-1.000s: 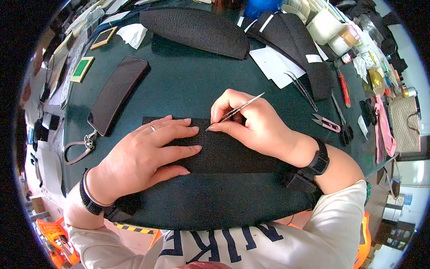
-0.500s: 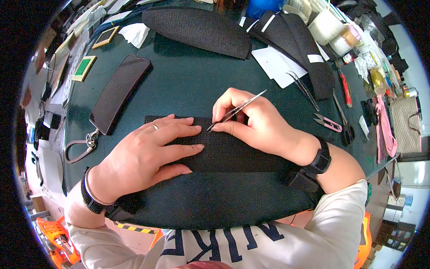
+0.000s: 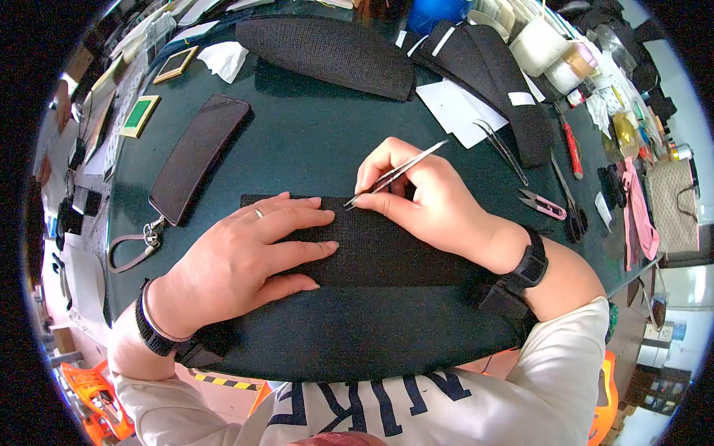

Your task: The person uses tweezers to pick at a piece of black material on a table before picking up and unfolding a pink paper document. They hold the document to read it, then fold it back up and place it on a stack of papers.

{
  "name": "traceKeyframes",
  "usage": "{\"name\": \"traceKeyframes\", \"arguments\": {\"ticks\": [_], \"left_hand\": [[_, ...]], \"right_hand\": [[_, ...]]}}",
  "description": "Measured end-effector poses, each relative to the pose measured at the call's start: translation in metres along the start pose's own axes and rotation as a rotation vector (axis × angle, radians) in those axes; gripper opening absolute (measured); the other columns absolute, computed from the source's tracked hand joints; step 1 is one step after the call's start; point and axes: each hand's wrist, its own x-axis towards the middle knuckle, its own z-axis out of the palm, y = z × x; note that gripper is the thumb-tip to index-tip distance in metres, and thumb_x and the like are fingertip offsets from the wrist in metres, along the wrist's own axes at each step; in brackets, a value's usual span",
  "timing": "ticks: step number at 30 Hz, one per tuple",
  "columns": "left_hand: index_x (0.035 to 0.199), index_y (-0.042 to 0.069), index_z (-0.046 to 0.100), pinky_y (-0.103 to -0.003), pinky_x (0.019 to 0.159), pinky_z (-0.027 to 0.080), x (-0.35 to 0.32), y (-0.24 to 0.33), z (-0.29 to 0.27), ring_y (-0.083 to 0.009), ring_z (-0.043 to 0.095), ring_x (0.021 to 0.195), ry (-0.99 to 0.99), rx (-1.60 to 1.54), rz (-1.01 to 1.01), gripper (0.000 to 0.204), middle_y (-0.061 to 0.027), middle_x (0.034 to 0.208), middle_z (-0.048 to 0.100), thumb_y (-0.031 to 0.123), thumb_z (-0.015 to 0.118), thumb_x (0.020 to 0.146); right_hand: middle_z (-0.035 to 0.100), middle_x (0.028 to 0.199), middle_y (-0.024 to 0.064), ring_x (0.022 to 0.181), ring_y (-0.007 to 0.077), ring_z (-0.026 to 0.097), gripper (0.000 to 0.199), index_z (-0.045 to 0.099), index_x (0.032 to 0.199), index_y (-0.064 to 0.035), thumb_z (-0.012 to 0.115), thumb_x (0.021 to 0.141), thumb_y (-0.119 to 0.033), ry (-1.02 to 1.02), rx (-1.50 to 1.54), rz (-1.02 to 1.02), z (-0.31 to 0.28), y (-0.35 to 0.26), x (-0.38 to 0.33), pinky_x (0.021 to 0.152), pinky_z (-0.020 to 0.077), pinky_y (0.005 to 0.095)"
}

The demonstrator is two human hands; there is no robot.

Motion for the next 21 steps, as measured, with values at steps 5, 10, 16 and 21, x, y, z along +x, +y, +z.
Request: {"name": "traceKeyframes", "arguments": {"ticks": [5,10,16,21], "left_hand": [[0.120,0.009,0.068,-0.048,0.108,0.046,0.0005,0.0001,0.0014,-0.0354,0.056,0.128,0.010,0.002,0.006,0.041,-0.0133,0.136,0.060,0.022,0.078,0.082],[0.119,0.009,0.068,-0.048,0.108,0.046,0.0000,-0.0018,0.0009,-0.0354,0.056,0.127,0.013,0.003,0.014,0.040,-0.0131,0.135,0.060,0.022,0.078,0.082],[0.118,0.009,0.068,-0.048,0.109,0.046,0.0008,0.0002,0.0013,-0.0350,0.057,0.127,0.011,0.010,0.007,0.040,-0.0129,0.135,0.061,0.023,0.078,0.082],[0.118,0.009,0.069,-0.048,0.109,0.046,0.0013,0.0010,0.0015,-0.0342,0.057,0.128,0.012,0.021,0.001,0.041,-0.0123,0.135,0.061,0.023,0.078,0.081]], "right_hand": [[0.063,0.096,0.0057,0.087,0.0091,0.061,0.019,0.053,0.095,-0.0066,0.070,0.092,0.002,-0.021,-0.040,0.009,0.0008,0.0001,-0.0001,0.078,0.0497,0.0237],[0.063,0.097,0.0053,0.086,0.0083,0.061,0.019,0.053,0.096,-0.0064,0.069,0.092,0.003,0.003,0.093,0.105,-0.0024,0.0019,0.0011,0.076,0.0495,0.0230],[0.064,0.097,0.0044,0.085,0.0064,0.060,0.019,0.054,0.096,-0.0061,0.070,0.091,0.003,0.020,-0.036,0.029,0.0012,0.0006,0.0045,0.074,0.0491,0.0220],[0.064,0.096,0.0035,0.082,0.0046,0.059,0.020,0.054,0.096,-0.0063,0.071,0.091,0.002,0.010,-0.092,0.028,0.0023,-0.0004,0.0051,0.071,0.0472,0.0202]]}}
